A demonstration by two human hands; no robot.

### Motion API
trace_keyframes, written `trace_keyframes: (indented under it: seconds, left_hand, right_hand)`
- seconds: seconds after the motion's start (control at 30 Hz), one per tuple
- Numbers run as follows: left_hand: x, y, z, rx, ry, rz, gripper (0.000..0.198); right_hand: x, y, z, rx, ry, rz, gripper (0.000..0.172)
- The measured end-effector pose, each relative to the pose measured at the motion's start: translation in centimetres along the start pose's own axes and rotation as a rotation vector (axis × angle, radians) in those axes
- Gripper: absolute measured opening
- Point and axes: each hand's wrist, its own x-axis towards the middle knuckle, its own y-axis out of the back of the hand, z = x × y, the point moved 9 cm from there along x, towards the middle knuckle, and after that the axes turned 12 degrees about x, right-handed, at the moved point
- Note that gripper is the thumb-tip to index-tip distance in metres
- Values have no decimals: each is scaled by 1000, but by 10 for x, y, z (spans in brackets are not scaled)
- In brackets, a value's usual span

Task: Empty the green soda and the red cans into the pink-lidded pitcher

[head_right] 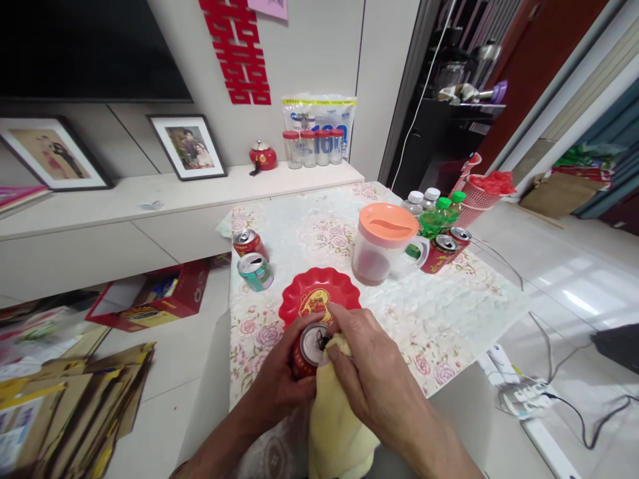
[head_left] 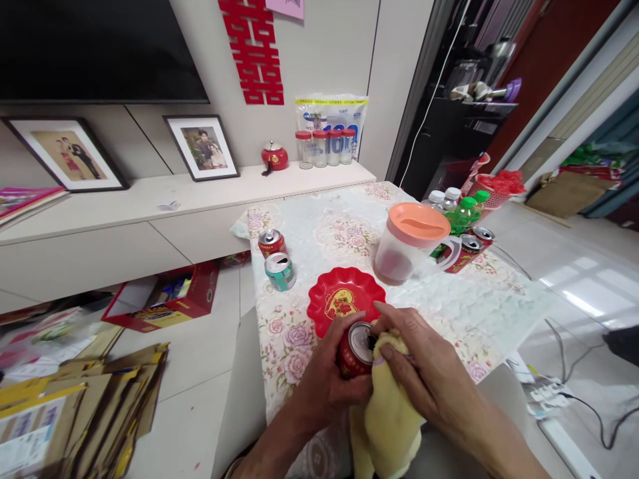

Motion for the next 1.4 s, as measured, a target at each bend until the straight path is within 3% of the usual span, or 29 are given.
trace_keyframes:
  seconds: [0.17, 0.37, 0.47, 0.57, 0.63, 0.73, 0.8, 0.93, 1.07, 1.2, 1.4]
  left_hand:
    - [-1, 6, -5, 140, -3, 68, 78]
    - [3, 24, 5, 201, -55, 184, 75]
    - [4, 28, 10, 234, -65, 202, 76]
    - [2, 26, 12, 198, -73, 173, 77]
    - [0, 25, 13, 169, -86, 158, 78]
    - [-2, 25, 14, 181, -116, 143, 77]
    - [-2, 25, 15, 217, -124, 135, 78]
    - [-1, 25, 12, 267, -111, 141, 81]
    - [-2, 22, 11, 301, -112, 127, 82]
    - [-5, 14, 15, 338, -130, 75, 78]
    - [-8, 8, 14, 271, -124, 80, 78]
  right_hand:
    - [-11, -7, 9, -73, -36, 57, 53]
    - [-16, -8, 3, 41, -79, 6, 33]
    - [-13, 2, 0, 205, -82, -21, 24]
    - [-10, 25, 10, 150, -134, 84, 11]
    - [-12, 32, 27, 121, -237, 117, 17]
    - [-20, 20, 49, 367, -401, 2, 29]
    - [-23, 13, 52, 480, -431, -52, 32]
    - [-13, 33, 34, 154, -265, 127, 32]
    - [-2, 41, 1, -114, -19, 287, 15]
    - [7, 26, -13, -85, 133, 198, 14]
    - [16, 4, -3, 87, 25, -60, 15]
